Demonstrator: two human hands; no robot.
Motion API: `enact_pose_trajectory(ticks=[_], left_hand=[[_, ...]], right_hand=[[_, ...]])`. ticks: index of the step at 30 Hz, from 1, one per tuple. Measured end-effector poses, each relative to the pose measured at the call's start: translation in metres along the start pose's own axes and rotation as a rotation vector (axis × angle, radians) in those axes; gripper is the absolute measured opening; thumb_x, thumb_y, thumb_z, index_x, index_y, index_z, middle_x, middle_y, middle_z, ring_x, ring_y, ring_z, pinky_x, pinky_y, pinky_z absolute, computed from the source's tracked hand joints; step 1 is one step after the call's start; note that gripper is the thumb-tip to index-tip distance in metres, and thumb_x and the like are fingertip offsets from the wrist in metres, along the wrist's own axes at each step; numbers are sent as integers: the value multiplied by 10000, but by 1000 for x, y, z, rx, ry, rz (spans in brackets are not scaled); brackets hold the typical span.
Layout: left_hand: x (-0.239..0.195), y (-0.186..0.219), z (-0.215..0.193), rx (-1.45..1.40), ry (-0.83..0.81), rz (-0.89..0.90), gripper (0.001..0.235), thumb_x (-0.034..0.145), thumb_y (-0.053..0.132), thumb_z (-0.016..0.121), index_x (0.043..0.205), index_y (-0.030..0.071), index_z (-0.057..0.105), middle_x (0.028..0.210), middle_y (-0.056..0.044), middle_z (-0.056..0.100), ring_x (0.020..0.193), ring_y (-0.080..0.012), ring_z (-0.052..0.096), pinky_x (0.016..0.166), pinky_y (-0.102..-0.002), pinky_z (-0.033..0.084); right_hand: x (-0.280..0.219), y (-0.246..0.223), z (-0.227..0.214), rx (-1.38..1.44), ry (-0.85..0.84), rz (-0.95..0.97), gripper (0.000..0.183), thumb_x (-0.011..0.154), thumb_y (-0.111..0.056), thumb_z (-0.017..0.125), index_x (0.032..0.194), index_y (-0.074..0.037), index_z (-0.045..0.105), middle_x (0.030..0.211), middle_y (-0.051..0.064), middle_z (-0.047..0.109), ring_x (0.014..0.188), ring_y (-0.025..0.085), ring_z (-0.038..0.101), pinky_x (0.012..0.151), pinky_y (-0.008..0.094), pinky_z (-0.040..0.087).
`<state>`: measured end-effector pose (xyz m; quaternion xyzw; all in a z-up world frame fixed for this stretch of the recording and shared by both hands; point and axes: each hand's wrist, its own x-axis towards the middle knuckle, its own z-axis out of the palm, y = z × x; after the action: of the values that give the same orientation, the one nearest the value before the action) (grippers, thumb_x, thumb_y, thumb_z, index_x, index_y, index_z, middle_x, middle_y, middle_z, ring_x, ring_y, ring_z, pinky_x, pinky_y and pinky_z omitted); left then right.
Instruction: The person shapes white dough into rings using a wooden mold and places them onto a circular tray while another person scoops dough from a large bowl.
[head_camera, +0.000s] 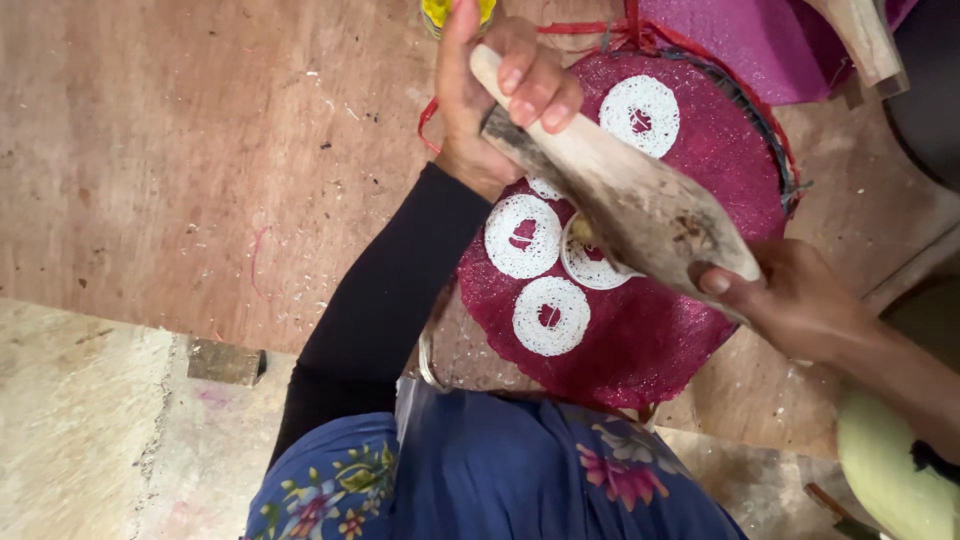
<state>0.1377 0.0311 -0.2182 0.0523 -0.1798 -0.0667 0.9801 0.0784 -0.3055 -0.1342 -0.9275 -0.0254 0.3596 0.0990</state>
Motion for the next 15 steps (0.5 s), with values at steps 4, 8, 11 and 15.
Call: enact_pose_trajectory(ticks=[4,8,11,15], left_hand=[[-20,0,-5,17,94,13,614,1058,615,377,685,137,476,587,-36,494,534,-186,501,614,-309,461],[-23,-21,-10,-108,167,-36,638,1056,630,366,661,139,471,575,-32,504,601,-210,524,666,-339,465],[-10,-39,-9,-126,39,-19,635,1122,627,359,781,116,517,663,-32,547,684,-192,555,728,-335,472],[8,-41,8,-45,-62,-108,741,1021,732,320,1246,60,539,1072,-143,646,1079,-289,630,969,-411,493]], right_hand=[[-9,-13,2,43,-89,40,885,792,-823,485,878,20,737,667,215,670,651,351,691,619,554,561],[-19,-3,2,7,-55,137,835,810,-784,513,872,16,744,712,198,695,632,327,721,659,549,552],[-24,14,3,75,14,99,810,832,-760,519,888,14,750,720,183,704,644,302,725,668,509,553],[-36,38,8,202,135,81,789,822,-740,564,906,18,767,734,152,709,676,269,721,669,453,543]])
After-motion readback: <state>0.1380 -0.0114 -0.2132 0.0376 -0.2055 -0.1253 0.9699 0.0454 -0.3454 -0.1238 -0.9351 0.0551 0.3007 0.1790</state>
